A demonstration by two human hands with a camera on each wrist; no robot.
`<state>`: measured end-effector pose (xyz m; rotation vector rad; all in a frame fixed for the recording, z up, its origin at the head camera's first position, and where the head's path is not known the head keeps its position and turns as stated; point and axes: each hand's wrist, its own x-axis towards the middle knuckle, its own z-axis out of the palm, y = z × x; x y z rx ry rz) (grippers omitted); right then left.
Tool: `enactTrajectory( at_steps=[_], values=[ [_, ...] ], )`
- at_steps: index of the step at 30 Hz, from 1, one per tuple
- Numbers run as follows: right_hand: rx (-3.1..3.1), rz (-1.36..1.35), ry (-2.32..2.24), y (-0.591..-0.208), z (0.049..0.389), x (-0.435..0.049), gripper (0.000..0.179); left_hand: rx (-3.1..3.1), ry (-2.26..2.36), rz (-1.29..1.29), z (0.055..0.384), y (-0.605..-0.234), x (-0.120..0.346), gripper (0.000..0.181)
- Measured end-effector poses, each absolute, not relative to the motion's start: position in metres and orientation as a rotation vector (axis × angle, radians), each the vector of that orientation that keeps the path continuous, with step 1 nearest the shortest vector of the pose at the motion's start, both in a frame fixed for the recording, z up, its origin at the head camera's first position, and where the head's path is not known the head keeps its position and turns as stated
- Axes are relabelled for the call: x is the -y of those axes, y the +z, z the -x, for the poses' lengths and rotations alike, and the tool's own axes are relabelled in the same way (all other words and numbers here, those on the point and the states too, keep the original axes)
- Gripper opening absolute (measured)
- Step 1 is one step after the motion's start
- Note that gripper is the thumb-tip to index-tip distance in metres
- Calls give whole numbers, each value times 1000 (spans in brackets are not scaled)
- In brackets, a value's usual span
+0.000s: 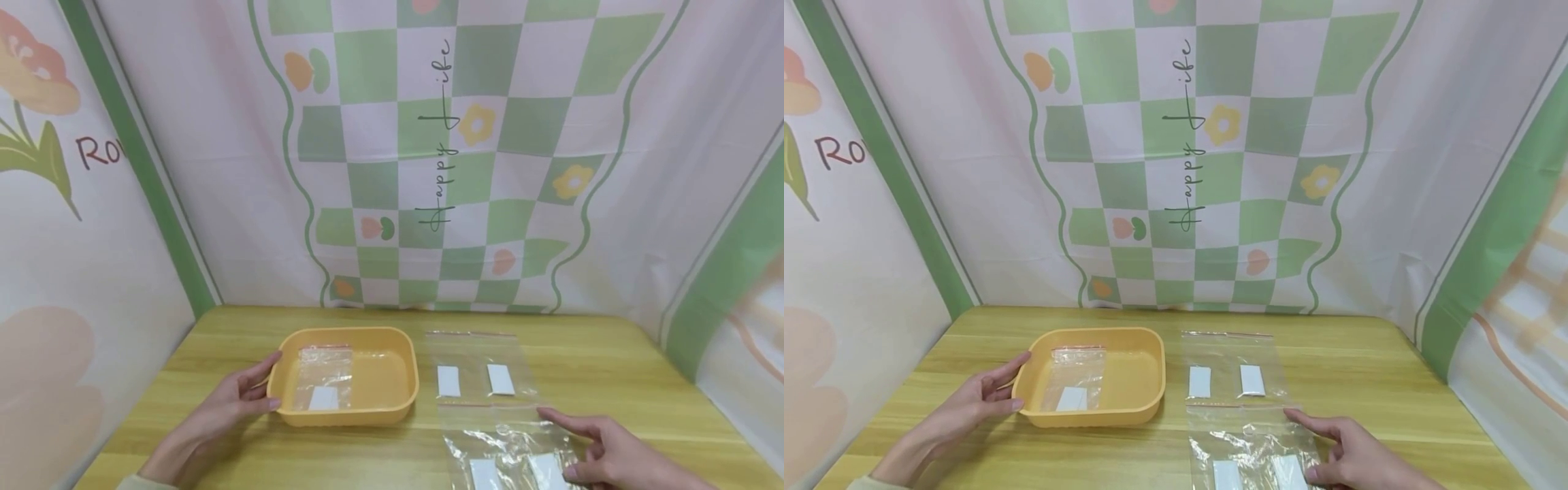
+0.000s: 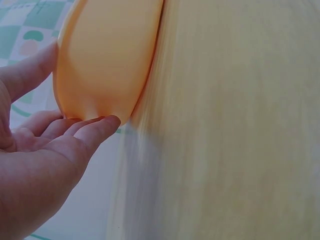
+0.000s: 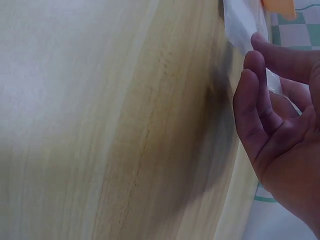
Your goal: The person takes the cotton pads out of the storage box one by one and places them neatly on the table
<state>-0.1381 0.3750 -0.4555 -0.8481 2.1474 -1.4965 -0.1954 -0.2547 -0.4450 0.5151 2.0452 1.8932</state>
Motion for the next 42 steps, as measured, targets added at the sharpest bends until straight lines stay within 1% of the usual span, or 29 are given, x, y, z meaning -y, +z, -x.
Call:
enactTrajectory(
  at_steps=[6,17,21,24,25,27,30,32,37,42],
  values=[
    [-2311,927,-1422,-459,136,-377,90,-2050,1890,-536,195,-445,255,89],
    [-2450,951,-1358,-467,138,-383,80,-2053,1892,-503,195,-447,255,90],
    [-2479,1022,-1357,-468,138,-385,82,-2060,1892,-498,194,-447,255,90],
    [-2498,1026,-1354,-462,137,-387,83,-2052,1899,-499,194,-446,255,90],
    [-2521,1002,-1342,-457,137,-386,80,-2050,1901,-496,194,-446,255,90],
    [-2590,945,-1280,-444,137,-381,71,-2045,1900,-490,194,-445,255,90],
    [-2746,880,-1145,-421,141,-366,52,-2041,1898,-490,195,-445,254,91],
    [-2825,839,-1055,-406,145,-349,45,-2042,1892,-501,195,-445,254,90],
    [-2858,781,-973,-368,159,-299,40,-2046,1886,-520,196,-445,254,90],
    [-2812,851,-980,-343,183,-241,39,-2040,1904,-511,196,-444,254,91]
  ],
)
